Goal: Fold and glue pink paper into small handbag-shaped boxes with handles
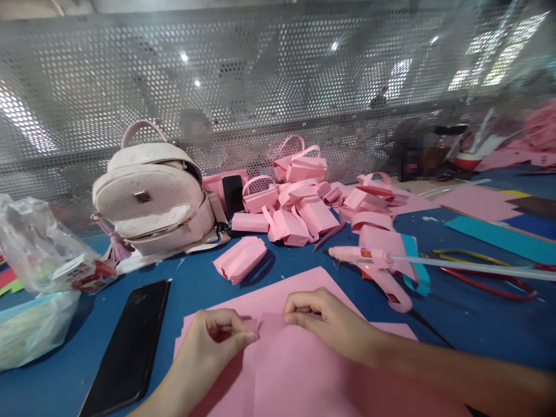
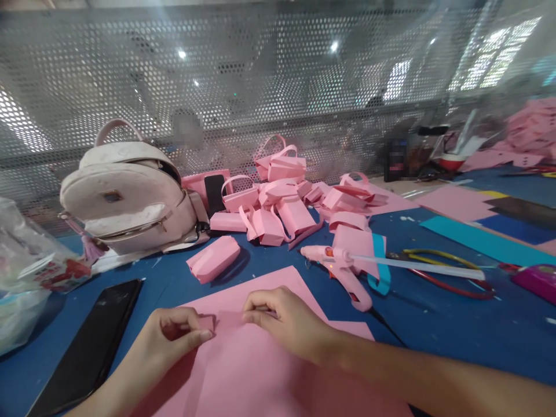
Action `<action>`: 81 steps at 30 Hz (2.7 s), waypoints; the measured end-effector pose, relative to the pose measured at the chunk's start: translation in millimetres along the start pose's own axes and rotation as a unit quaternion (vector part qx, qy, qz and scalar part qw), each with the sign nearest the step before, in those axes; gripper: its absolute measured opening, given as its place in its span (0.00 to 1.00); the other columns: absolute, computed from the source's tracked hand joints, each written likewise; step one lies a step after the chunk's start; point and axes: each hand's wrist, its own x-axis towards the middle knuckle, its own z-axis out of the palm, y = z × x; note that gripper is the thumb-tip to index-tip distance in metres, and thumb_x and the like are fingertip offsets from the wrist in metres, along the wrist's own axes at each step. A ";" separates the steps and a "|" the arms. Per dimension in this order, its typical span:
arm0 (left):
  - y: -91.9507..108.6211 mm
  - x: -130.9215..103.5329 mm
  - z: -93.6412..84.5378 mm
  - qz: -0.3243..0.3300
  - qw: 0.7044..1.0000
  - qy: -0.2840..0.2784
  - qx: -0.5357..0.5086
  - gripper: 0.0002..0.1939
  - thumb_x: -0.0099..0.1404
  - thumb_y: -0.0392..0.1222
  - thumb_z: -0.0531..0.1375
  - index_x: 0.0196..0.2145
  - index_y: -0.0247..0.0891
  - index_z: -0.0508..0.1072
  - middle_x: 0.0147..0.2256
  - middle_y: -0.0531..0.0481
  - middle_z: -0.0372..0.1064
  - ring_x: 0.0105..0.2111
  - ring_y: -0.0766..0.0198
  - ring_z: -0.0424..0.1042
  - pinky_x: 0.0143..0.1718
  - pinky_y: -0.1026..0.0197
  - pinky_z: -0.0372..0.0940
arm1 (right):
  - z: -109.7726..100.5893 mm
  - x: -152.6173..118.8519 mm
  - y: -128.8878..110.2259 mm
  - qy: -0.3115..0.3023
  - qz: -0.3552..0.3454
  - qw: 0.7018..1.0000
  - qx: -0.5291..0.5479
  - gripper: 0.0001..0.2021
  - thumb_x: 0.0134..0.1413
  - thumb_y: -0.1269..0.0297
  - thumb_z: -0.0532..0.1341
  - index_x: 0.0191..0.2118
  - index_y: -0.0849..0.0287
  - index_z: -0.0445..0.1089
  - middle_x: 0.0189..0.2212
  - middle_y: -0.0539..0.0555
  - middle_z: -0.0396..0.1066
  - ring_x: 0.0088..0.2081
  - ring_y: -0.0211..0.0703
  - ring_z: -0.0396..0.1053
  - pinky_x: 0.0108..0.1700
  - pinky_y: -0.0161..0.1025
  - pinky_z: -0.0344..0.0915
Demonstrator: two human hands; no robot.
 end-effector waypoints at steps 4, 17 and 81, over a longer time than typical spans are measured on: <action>5.3 1.3 -2.8 -0.004 1.000 -0.030 0.007 0.13 0.55 0.47 0.66 0.21 0.36 0.71 0.20 0.56 0.63 0.23 0.67 0.58 0.28 0.64 0.54 | -2.9 -0.8 -2.6 0.010 -0.008 0.999 -0.043 0.13 0.63 0.62 0.58 0.27 0.60 0.70 0.25 0.47 0.66 0.28 0.36 0.59 0.29 0.33 0.53; -2.1 7.5 -18.0 0.042 0.990 0.012 0.134 0.15 0.62 0.48 0.61 0.23 0.38 0.67 0.21 0.55 0.64 0.25 0.65 0.62 0.29 0.65 0.55 | 3.6 -20.1 10.5 -0.111 -0.247 0.911 -0.311 0.41 0.65 0.49 0.58 0.73 0.60 0.37 0.72 0.59 0.41 0.72 0.52 0.39 0.72 0.50 0.37; -7.5 -2.3 -6.1 0.169 0.904 0.018 0.393 0.13 0.66 0.36 0.49 0.23 0.38 0.59 0.28 0.54 0.68 0.33 0.61 0.70 0.40 0.57 0.53 | 0.0 -23.2 -6.2 -0.145 -0.203 0.923 -0.294 0.40 0.64 0.53 0.61 0.72 0.59 0.41 0.71 0.56 0.42 0.72 0.51 0.41 0.72 0.52 0.35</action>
